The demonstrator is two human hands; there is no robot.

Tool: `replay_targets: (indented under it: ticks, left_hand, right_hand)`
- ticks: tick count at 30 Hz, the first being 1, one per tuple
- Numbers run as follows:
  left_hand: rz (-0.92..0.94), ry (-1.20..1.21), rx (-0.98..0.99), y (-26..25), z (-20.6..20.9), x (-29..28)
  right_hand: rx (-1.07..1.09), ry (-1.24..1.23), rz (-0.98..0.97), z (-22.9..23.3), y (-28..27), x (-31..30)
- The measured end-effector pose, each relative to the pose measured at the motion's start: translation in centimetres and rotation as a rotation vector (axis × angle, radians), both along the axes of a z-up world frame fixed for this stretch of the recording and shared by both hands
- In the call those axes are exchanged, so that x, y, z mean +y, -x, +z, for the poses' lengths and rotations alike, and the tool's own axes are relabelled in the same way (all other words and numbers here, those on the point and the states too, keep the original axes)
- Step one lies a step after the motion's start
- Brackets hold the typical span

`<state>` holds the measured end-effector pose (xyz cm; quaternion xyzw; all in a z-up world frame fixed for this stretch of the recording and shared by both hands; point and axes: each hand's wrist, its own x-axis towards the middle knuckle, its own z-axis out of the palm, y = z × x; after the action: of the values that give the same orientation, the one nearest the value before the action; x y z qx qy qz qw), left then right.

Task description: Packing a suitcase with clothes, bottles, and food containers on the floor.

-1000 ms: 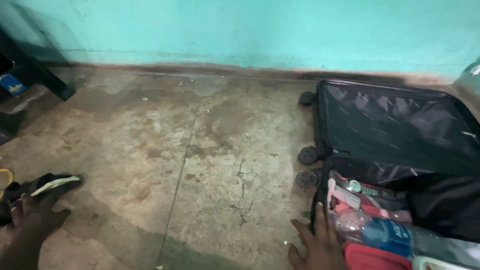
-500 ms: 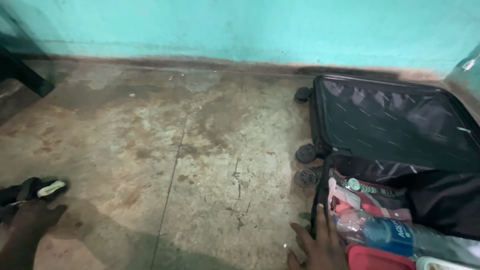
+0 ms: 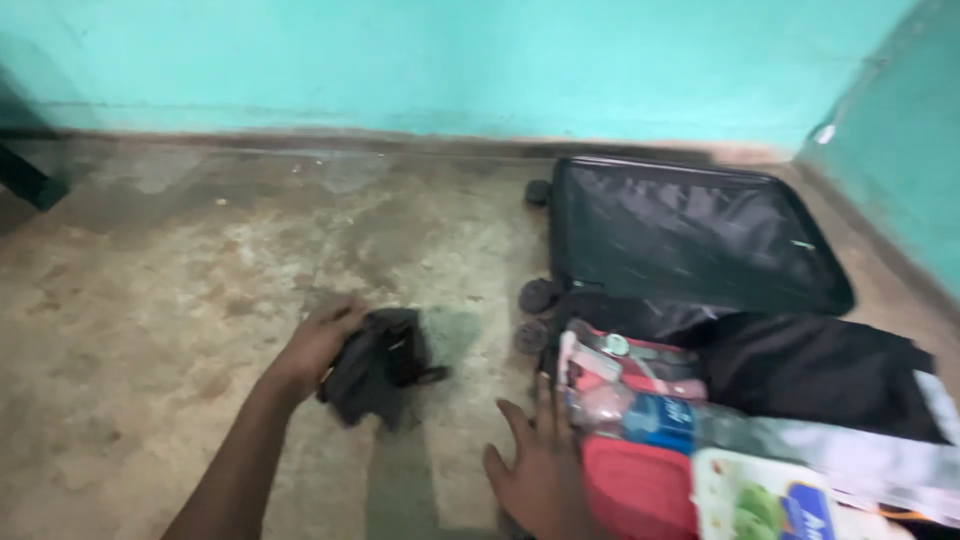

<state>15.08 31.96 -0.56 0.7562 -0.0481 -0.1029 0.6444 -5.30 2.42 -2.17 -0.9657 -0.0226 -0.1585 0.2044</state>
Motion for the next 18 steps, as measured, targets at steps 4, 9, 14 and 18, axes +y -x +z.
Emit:
replay_targets:
  ticks: [4,9,14,18]
  left_hand:
    - [-0.182,0.213,0.090,6.0,8.9,-11.3]
    - [-0.441,0.426,0.216,10.3,12.9,-20.6]
    - [-0.712,0.464,0.019,12.3,19.4,-30.2]
    - [-0.853,0.426,-0.072,12.2,26.4,-33.7]
  right_hand:
    - [-0.080,-0.483,0.032,1.9,0.8,-2.2]
    - [0.015,-1.202,0.155,4.4,1.3,-8.4]
    - [-0.061,-0.859,0.126,5.9,0.7,-16.1]
    - [-0.228,-0.338,0.327,-1.8,-0.5,-26.9]
